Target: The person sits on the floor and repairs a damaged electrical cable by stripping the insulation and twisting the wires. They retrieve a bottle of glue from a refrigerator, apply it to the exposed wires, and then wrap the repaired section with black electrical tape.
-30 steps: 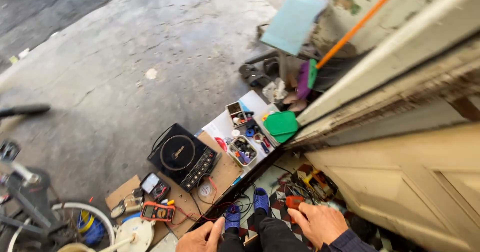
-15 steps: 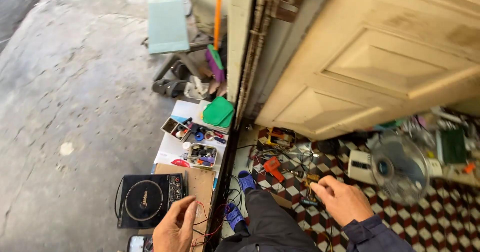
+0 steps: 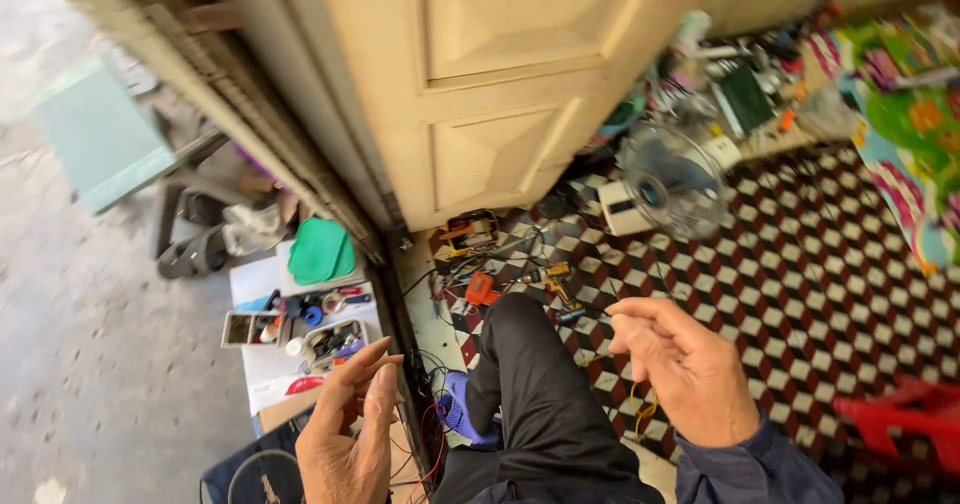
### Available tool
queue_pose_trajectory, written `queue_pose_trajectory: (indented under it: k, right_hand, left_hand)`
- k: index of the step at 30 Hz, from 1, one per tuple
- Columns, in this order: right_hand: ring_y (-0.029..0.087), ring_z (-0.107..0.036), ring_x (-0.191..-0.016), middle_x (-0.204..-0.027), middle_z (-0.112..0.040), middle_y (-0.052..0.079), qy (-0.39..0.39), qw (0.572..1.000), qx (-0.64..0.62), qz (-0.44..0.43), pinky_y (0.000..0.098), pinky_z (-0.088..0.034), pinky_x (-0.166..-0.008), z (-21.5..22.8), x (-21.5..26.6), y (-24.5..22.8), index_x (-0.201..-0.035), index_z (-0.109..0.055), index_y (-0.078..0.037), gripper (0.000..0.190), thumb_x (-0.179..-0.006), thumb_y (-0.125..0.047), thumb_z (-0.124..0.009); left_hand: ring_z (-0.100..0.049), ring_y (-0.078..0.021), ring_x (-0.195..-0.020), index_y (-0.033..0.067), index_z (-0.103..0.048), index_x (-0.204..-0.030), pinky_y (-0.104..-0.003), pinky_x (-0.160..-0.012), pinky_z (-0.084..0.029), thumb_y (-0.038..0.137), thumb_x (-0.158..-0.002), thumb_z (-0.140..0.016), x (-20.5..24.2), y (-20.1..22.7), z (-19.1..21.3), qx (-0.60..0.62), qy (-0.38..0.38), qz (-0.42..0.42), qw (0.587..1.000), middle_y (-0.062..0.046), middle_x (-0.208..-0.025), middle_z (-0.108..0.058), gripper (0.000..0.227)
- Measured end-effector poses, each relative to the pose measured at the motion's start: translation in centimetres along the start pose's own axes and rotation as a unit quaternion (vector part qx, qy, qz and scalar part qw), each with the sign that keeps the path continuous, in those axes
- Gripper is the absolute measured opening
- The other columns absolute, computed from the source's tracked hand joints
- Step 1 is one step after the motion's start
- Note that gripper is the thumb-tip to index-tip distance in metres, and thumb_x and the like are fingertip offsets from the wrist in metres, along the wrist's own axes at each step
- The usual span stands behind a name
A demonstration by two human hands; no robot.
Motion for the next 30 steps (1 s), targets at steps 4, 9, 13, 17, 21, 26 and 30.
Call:
queue_pose_trajectory:
  k: [4, 9, 13, 17, 21, 26, 30]
  right_hand:
    - [0.020, -0.067, -0.069, -0.099, -0.082, 0.002, 0.126, 0.987, -0.095, -0.022, 0.0433, -0.068, -0.070, 4.7, 2.2, 3.6, -0.129, -0.082, -0.011, 0.038, -0.108, -0.031, -0.058]
    - [0.020, -0.068, -0.065, -0.093, -0.082, 0.006, 0.223, 0.964, -0.145, -0.005, 0.0375, -0.065, -0.063, 9.2, 4.1, 5.6, -0.118, -0.083, -0.003, 0.043, -0.113, -0.032, -0.052]
    - [0.022, -0.067, -0.066, -0.095, -0.083, 0.008, 0.221, 0.953, -0.207, -0.009, 0.0424, -0.063, -0.061, 11.8, 2.1, 8.9, -0.122, -0.082, -0.003, 0.044, -0.111, -0.034, -0.052]
    - [0.022, -0.064, -0.059, -0.087, -0.081, 0.016, 0.204, 0.944, -0.249, -0.066, 0.0353, -0.056, -0.049, 15.0, -1.9, 11.1, -0.111, -0.086, 0.003, 0.041, -0.112, -0.024, -0.055]
    - [0.015, -0.064, -0.057, -0.084, -0.081, 0.004, 0.177, 0.965, -0.191, -0.036, 0.0354, -0.063, -0.056, 18.2, -6.3, 15.9, -0.109, -0.088, -0.009, 0.042, -0.110, -0.033, -0.054]
    - [0.012, -0.060, -0.051, -0.072, -0.079, 0.001, 0.169, 0.965, -0.192, -0.056, 0.0311, -0.060, -0.050, 23.4, -11.0, 21.5, -0.106, -0.091, -0.011, 0.044, -0.109, -0.035, -0.054]
    - [0.012, -0.052, -0.049, -0.063, -0.070, 0.001, 0.147, 0.971, -0.161, -0.100, 0.0298, -0.050, -0.048, 26.7, -12.8, 25.9, -0.102, -0.090, -0.015, 0.046, -0.109, -0.042, -0.054]
  left_hand:
    - [-0.079, -0.0188, -0.080, 0.0143, -0.086, -0.126, -0.033, -0.077, -0.066, 0.030, -0.101, -0.070, 0.0, 3.1, -3.3, -0.002, -0.004, -0.014, 1.000, -0.003, -0.109, -0.091, 0.034]
    - [-0.070, -0.0193, -0.070, -0.0010, -0.082, -0.122, -0.031, -0.066, -0.058, 0.025, -0.106, -0.065, 0.1, 6.3, -8.7, 0.070, -0.033, -0.114, 0.990, -0.019, -0.097, -0.086, 0.035]
    - [-0.070, -0.0163, -0.068, -0.0022, -0.084, -0.114, -0.028, -0.061, -0.057, 0.026, -0.107, -0.064, 0.7, 9.0, -13.8, 0.107, -0.050, -0.151, 0.981, -0.019, -0.089, -0.086, 0.036]
    - [-0.076, -0.0165, -0.066, 0.0059, -0.089, -0.115, -0.029, -0.060, -0.060, 0.030, -0.105, -0.064, 1.6, 10.3, -22.8, 0.047, -0.136, -0.140, 0.980, -0.013, -0.088, -0.093, 0.036]
    - [-0.074, -0.0173, -0.065, 0.0074, -0.097, -0.105, -0.031, -0.062, -0.058, 0.029, -0.102, -0.069, 4.1, 11.5, -33.7, 0.004, -0.177, -0.043, 0.983, -0.011, -0.085, -0.095, 0.036]
    - [-0.079, -0.0122, -0.071, 0.0162, -0.103, -0.106, -0.026, -0.070, -0.061, 0.035, -0.100, -0.072, 6.4, 12.7, -45.3, -0.107, -0.233, 0.007, 0.967, -0.004, -0.088, -0.099, 0.037]
    - [-0.075, -0.0131, -0.061, 0.0139, -0.102, -0.098, -0.025, -0.064, -0.059, 0.035, -0.097, -0.076, 7.5, 13.0, -52.2, -0.118, -0.239, -0.043, 0.963, -0.006, -0.074, -0.095, 0.033]
Point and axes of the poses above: each hand's wrist, its own x-axis away from the middle knuckle, its own z-axis out of the back of the hand, y = z × x, the point moved 8 cm from there along -x, towards the middle knuckle
